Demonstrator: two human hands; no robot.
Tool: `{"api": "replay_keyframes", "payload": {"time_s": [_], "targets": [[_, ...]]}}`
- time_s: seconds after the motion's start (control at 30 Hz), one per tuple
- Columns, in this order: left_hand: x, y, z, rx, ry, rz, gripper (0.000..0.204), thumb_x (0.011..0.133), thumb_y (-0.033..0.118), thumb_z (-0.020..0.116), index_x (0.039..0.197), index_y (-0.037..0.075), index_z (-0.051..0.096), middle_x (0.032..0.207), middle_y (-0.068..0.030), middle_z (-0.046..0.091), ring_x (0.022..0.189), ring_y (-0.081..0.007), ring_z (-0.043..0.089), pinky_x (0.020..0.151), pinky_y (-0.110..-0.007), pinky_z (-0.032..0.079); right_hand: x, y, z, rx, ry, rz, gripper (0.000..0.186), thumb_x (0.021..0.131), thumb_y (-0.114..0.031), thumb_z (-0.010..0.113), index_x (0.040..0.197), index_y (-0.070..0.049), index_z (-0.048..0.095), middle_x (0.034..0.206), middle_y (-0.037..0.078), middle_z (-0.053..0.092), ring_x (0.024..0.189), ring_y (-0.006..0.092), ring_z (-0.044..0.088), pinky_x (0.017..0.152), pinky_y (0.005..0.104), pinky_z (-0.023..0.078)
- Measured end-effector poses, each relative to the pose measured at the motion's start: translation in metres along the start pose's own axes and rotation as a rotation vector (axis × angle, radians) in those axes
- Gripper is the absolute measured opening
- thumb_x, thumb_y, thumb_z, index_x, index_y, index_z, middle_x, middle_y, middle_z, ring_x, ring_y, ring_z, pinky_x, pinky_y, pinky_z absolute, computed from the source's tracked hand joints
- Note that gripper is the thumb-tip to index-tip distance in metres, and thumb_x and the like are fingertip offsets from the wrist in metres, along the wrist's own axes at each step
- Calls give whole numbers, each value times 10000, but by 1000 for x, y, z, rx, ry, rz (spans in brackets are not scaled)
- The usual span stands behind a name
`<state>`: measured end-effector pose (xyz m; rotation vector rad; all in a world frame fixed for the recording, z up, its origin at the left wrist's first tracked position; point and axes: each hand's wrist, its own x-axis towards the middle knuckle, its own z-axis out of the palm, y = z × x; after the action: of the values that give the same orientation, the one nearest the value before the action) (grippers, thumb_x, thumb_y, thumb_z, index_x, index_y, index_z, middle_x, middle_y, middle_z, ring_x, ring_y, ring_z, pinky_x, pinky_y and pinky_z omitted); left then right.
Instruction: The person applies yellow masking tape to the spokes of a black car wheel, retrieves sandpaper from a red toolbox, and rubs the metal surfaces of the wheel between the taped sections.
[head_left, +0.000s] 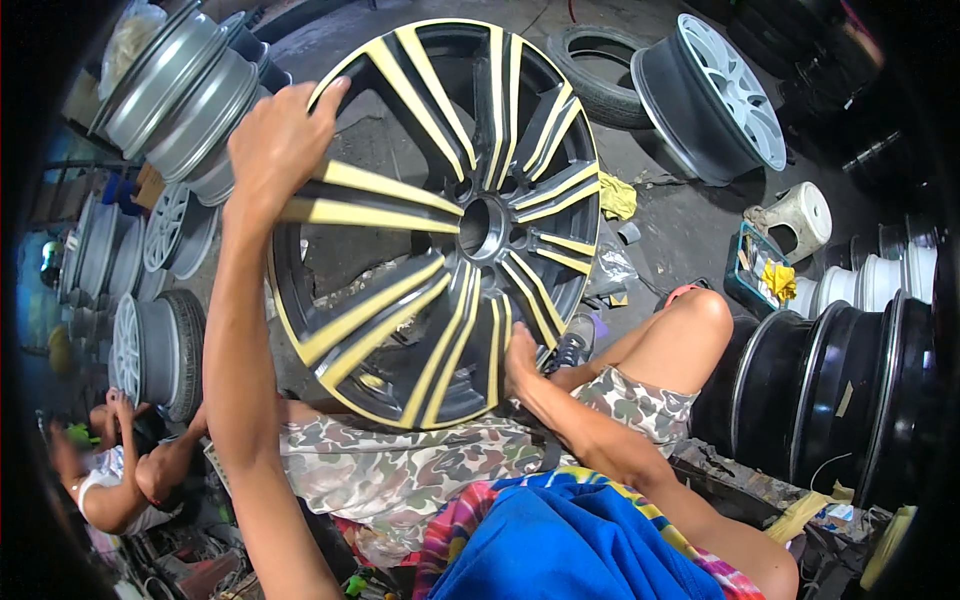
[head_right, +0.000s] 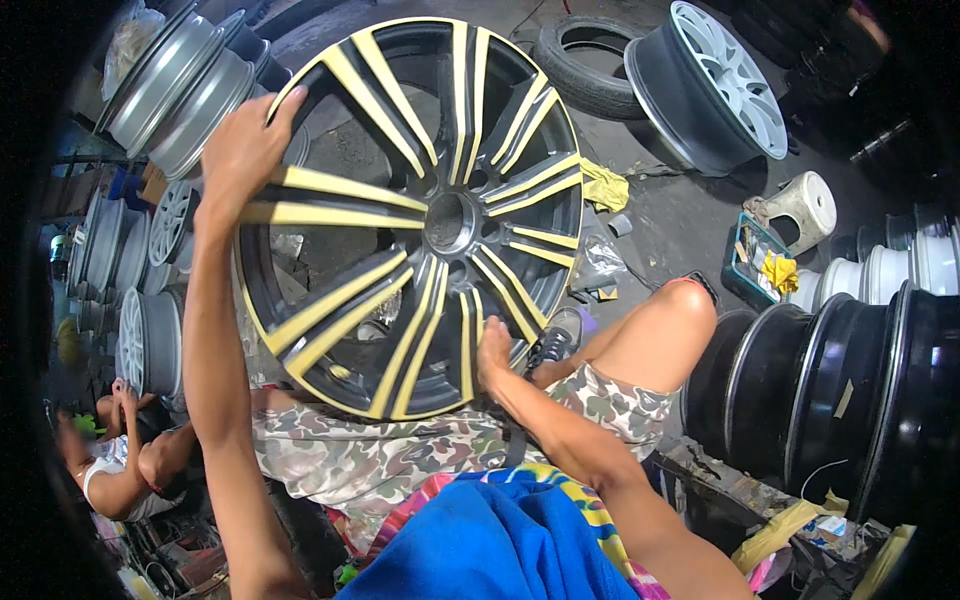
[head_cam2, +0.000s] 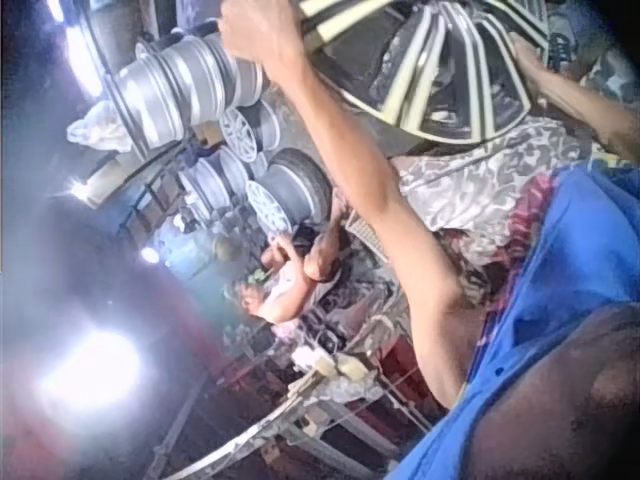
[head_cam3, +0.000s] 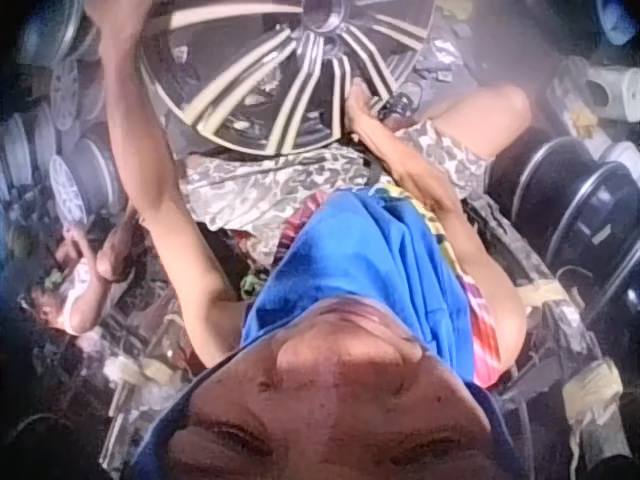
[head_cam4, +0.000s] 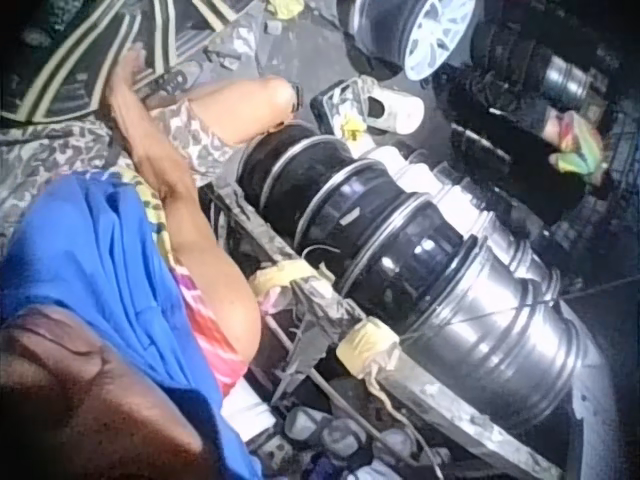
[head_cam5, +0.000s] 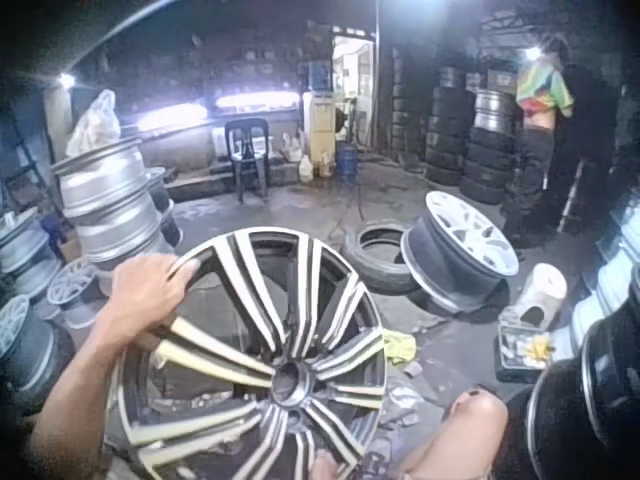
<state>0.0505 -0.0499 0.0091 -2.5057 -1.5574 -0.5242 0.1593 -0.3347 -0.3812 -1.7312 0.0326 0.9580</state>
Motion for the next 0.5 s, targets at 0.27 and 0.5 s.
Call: {"api": "replay_keyframes", "payload": {"time_s": [0.27, 0.5], "targets": [[70, 14, 10, 61, 60, 303, 524, 966, 549, 707, 975, 38, 821, 843, -223, 765, 830, -421, 759, 767, -502, 610, -10, -22, -14, -321, -214, -236, 279, 1101, -307, 558, 1043, -39, 611, 859, 28, 626, 850, 135, 609, 753, 317, 486], [70, 19, 15, -59, 117, 404, 395, 925, 405, 753, 935, 17, 820, 670, -192, 705, 640, -368, 726, 713, -462, 607, -34, -80, -87, -276, -407, -326, 147, 1028, -132, 686, 994, -26, 590, 813, 30, 649, 719, 93, 626, 643, 298, 542]]}}
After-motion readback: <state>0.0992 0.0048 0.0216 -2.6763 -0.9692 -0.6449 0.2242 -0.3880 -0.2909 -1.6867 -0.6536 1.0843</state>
